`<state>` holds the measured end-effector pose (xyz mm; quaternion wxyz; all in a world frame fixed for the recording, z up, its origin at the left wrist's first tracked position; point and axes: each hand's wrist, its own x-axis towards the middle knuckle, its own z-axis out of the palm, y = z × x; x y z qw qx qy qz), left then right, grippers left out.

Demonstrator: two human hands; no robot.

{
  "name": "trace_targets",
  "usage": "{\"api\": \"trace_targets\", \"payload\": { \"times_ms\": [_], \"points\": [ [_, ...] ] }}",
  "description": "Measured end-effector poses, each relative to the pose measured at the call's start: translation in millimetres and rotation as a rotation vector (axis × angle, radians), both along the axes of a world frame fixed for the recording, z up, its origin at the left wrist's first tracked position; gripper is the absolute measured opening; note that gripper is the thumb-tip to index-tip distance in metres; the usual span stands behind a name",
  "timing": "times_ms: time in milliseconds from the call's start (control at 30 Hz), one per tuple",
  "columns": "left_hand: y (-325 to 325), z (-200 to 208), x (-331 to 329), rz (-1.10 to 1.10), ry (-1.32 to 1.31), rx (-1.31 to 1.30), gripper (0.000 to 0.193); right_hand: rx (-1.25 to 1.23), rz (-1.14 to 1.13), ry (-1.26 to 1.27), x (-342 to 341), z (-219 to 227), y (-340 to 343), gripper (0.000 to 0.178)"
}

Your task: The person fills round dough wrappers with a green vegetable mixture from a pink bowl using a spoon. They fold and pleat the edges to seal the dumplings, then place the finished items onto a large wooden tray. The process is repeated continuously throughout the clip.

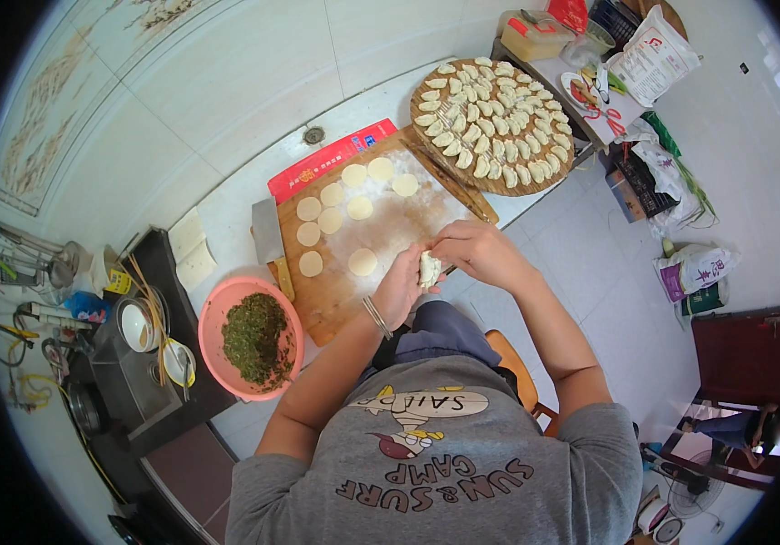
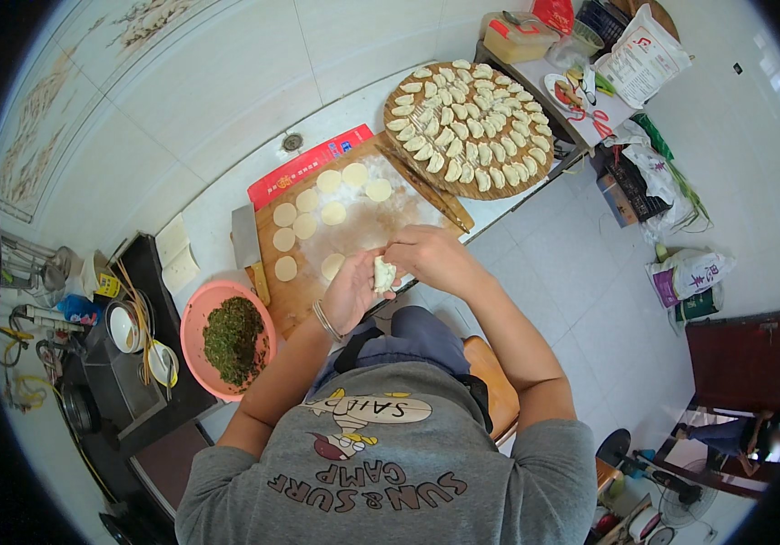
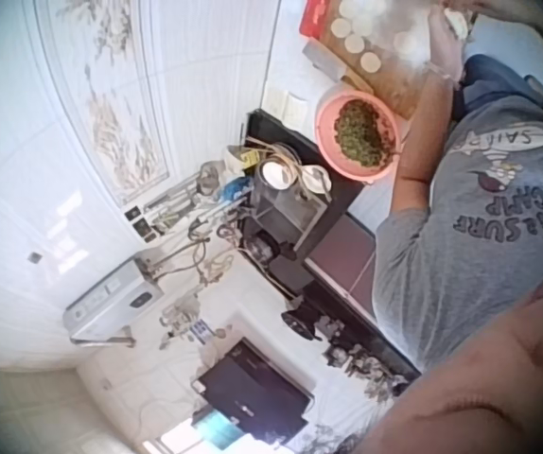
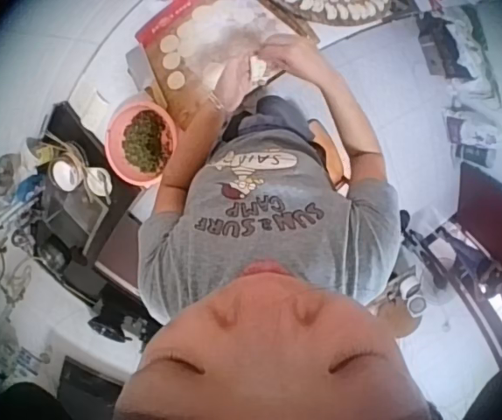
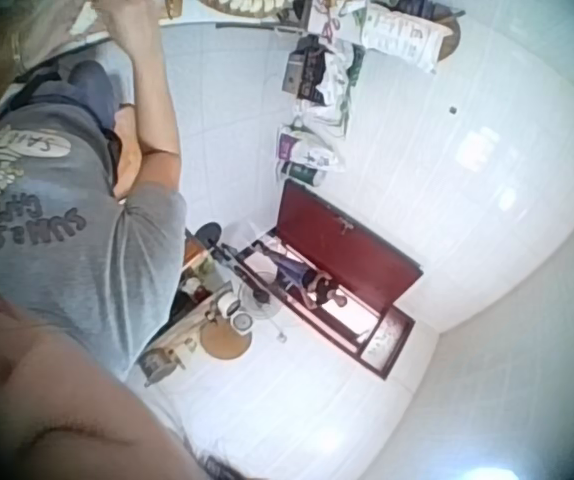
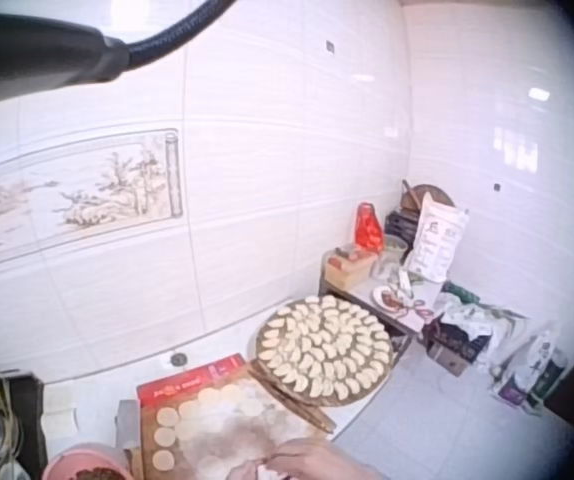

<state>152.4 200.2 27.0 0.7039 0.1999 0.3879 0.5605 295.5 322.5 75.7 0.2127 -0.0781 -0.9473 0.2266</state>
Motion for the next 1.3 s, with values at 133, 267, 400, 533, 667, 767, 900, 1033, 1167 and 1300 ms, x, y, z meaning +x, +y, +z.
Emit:
{"api": "trace_targets", "payload": {
  "times_ms": [133, 267, 400, 533, 667, 767, 900, 1033, 1167, 1300],
  "points": [
    [1, -1, 1, -0.026, 0.019, -0.036, 0.055, 0.057, 0.012, -0.022, -4, 1, -3, 0.01],
    [3, 3, 0, -0.036, 0.027, -0.061, 0.052, 0.111, 0.076, 0.048, -8, 1, -5, 0.009],
    [3, -1, -4, -0.094, 0.045, -0.064, 0.054, 0.153, 0.057, -0.019, -9, -3, -4, 0.011],
    [5, -3, -6, -0.089, 0.04, -0.082, 0.053, 0.148, 0.005, -0.054, -10, -9, -5, 0.013],
    [4, -4, -14, -0.124, 0.013, -0.044, 0.056, 0.112, 0.007, 0.005, -12, -3, -3, 0.015],
    [2, -4, -19, -0.137, 0.001, -0.053, 0.059, 0.088, 0.073, 0.03, -15, 2, -1, 0.016],
    [1, 1, -27, -0.182, -0.01, -0.079, 0.06, 0.095, 0.076, -0.054, -21, 1, -6, 0.014],
    [0, -2, -36, -0.225, -0.03, -0.116, 0.061, 0.119, 0.068, -0.12, -25, -5, -9, 0.01],
    [4, -11, -38, -0.232, -0.058, -0.144, 0.062, 0.173, 0.079, -0.129, -28, -13, -11, 0.01],
    [17, -16, -35, -0.26, -0.1, -0.184, 0.06, 0.176, 0.066, -0.106, -25, -18, -3, 0.014]
  ]
}}
